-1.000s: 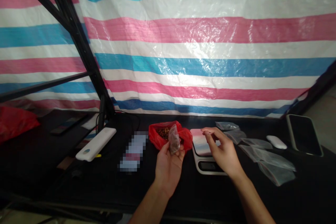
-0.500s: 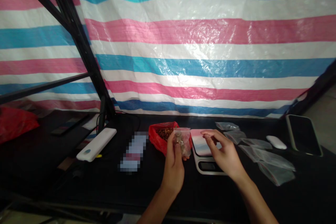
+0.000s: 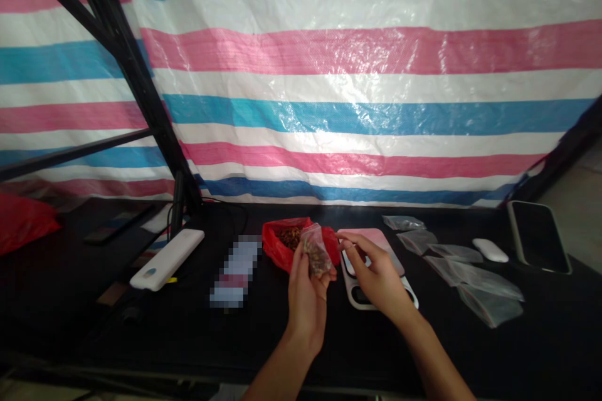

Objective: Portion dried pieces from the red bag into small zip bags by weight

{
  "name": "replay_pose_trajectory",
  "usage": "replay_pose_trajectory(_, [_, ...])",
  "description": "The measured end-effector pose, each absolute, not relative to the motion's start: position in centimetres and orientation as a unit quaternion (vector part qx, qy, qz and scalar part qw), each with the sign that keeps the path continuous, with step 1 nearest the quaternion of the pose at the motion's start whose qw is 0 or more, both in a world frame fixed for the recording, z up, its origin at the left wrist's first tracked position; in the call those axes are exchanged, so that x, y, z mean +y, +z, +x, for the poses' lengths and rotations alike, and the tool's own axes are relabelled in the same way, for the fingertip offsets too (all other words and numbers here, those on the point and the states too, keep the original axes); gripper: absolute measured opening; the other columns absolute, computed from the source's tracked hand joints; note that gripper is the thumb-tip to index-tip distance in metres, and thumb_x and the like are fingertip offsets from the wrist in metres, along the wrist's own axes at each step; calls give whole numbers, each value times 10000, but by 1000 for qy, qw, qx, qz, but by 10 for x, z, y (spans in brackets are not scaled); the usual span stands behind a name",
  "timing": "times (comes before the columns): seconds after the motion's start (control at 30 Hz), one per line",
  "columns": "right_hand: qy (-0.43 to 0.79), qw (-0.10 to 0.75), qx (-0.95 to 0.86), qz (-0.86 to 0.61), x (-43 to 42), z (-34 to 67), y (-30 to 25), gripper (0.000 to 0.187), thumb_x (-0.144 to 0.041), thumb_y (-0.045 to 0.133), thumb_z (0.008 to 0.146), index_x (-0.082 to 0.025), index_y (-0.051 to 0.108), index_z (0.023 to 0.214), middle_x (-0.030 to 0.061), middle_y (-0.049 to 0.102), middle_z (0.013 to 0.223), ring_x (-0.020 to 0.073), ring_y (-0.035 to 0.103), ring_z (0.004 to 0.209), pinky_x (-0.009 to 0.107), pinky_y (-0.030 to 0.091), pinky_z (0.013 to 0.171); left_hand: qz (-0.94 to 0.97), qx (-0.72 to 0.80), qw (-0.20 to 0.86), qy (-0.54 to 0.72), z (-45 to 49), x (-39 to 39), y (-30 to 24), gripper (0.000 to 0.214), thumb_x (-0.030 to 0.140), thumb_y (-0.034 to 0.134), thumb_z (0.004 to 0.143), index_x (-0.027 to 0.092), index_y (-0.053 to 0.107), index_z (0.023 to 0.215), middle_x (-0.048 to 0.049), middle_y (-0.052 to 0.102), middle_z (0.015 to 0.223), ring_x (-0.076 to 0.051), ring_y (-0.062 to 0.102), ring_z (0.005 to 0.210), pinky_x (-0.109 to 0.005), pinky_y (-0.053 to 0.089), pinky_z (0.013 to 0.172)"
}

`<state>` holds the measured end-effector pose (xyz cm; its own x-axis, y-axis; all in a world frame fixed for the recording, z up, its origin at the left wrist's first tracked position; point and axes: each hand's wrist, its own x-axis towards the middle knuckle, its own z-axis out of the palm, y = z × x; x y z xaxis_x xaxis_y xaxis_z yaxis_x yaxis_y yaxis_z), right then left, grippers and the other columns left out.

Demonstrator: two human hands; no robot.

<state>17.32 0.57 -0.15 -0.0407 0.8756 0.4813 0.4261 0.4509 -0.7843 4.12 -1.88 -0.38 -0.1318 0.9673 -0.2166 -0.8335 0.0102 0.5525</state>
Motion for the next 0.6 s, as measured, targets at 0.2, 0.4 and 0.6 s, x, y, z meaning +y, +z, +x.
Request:
replay_pose_trajectory(0.2, [224,507,-691,-463,9,168,0,312,-413,536,1009,-253,736,1186,86,750,1187,236,691,1092,347,557,918,86,283,663,687,41,-18,-1,258,116,527,943,184,707,1115,-50,755,981,-105,674,687,-208,544,646])
replay_pose_trajectory(0.4, [236,505,-691,-460,8,160,1,322,-432,539,998,-239,728,1174,77,758,1078,211,698,920,332,567,834,188,366,619,669,36,-19,-13,358,215,589,943,219,645,1297,-70,750,1091,-128,657,653,-218,513,553])
replay_pose_trajectory(0.6, [253,573,-619,-474,10,161,0,397,-537,653,905,-231,702,1153,61,740,939,167,627,666,278,520,560,334,390,537,669,33,-26,-13,342,224,725,898,274,733,1235,-48,671,1385,-213,660,1169,-228,549,865])
